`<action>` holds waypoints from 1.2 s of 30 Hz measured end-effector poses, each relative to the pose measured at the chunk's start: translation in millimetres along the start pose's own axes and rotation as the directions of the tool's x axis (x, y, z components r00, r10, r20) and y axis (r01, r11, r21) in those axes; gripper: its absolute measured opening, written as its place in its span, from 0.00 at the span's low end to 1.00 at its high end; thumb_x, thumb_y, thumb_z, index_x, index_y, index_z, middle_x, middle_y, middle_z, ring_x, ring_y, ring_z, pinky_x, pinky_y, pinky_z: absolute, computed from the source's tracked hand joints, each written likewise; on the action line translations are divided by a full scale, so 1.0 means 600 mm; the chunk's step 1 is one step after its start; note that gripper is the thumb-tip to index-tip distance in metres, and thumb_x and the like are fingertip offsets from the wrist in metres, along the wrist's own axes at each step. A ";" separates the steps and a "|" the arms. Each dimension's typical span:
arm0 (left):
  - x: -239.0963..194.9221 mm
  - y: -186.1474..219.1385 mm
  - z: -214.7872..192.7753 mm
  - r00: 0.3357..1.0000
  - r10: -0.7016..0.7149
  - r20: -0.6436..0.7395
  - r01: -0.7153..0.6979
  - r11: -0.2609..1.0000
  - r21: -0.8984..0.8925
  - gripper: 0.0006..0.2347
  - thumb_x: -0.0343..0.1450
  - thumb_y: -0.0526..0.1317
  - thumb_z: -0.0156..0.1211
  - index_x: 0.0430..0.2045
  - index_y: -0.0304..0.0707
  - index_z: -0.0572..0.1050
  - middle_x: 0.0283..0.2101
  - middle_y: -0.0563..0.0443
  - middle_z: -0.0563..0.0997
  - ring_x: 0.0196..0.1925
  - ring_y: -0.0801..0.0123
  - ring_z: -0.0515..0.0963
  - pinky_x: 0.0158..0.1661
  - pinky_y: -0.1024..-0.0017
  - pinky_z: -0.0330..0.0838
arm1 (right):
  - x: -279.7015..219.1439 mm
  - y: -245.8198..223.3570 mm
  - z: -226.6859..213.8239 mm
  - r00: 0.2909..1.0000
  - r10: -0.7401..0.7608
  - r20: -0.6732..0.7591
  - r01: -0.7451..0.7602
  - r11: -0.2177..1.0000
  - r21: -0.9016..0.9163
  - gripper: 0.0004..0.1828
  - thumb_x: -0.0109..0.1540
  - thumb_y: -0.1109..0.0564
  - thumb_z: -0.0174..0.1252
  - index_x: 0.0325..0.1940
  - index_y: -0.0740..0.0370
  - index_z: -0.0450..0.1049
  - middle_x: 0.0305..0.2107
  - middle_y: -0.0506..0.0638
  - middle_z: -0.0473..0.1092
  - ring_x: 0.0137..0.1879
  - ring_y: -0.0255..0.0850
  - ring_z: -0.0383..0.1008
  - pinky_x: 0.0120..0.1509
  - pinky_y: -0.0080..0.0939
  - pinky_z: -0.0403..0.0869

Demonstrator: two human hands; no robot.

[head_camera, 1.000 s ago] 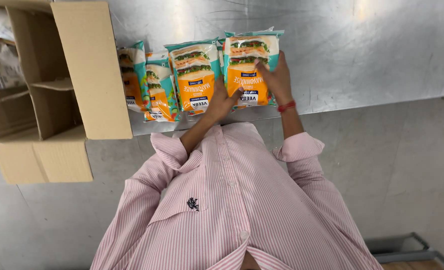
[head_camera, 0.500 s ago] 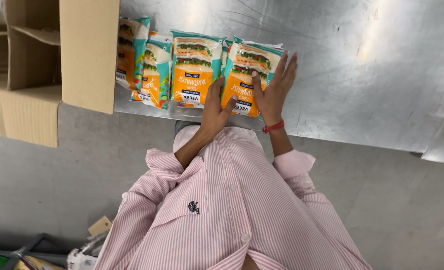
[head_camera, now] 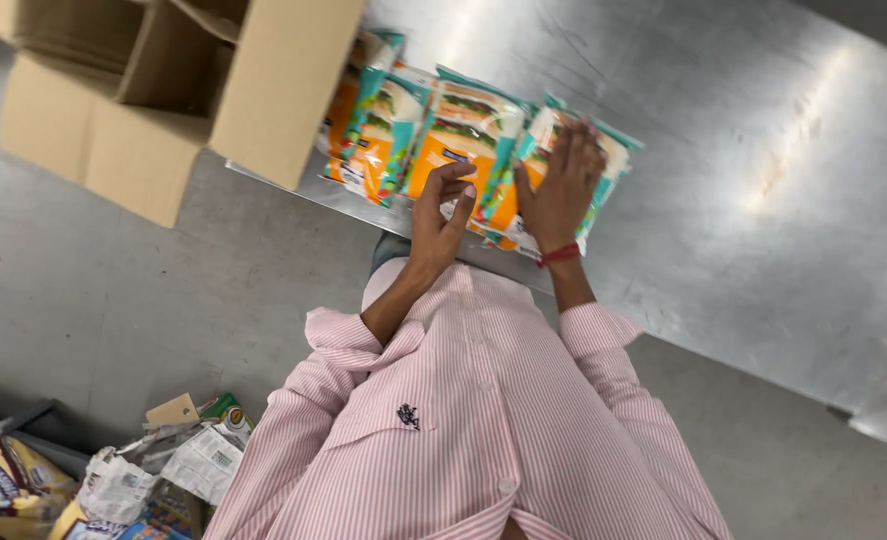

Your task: The person organizes and packs mayonnaise packets into a cardboard box with partitioned sections on a metal table.

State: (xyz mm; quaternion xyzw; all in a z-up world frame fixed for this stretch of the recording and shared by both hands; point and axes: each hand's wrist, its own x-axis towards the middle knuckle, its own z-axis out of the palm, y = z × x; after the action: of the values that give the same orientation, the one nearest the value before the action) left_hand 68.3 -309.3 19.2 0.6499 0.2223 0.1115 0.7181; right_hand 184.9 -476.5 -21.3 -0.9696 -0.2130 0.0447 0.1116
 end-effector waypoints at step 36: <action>0.619 -0.131 -0.668 0.999 0.034 0.023 -0.013 -0.275 0.961 0.29 0.62 0.69 0.60 0.21 0.37 0.81 0.25 0.59 0.70 0.21 0.73 0.60 0.22 0.69 0.56 | -0.059 -0.336 0.109 0.965 0.220 -0.139 -0.142 0.892 0.430 0.18 0.73 0.51 0.54 0.62 0.64 0.73 0.70 0.65 0.56 0.69 0.55 0.65 0.75 0.54 0.62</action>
State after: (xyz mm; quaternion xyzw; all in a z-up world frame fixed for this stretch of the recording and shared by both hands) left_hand 197.2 201.6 -145.6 0.9681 0.2150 -0.0920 -0.0903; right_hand 62.9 -300.5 -36.1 -0.9391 -0.0958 0.0094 0.3300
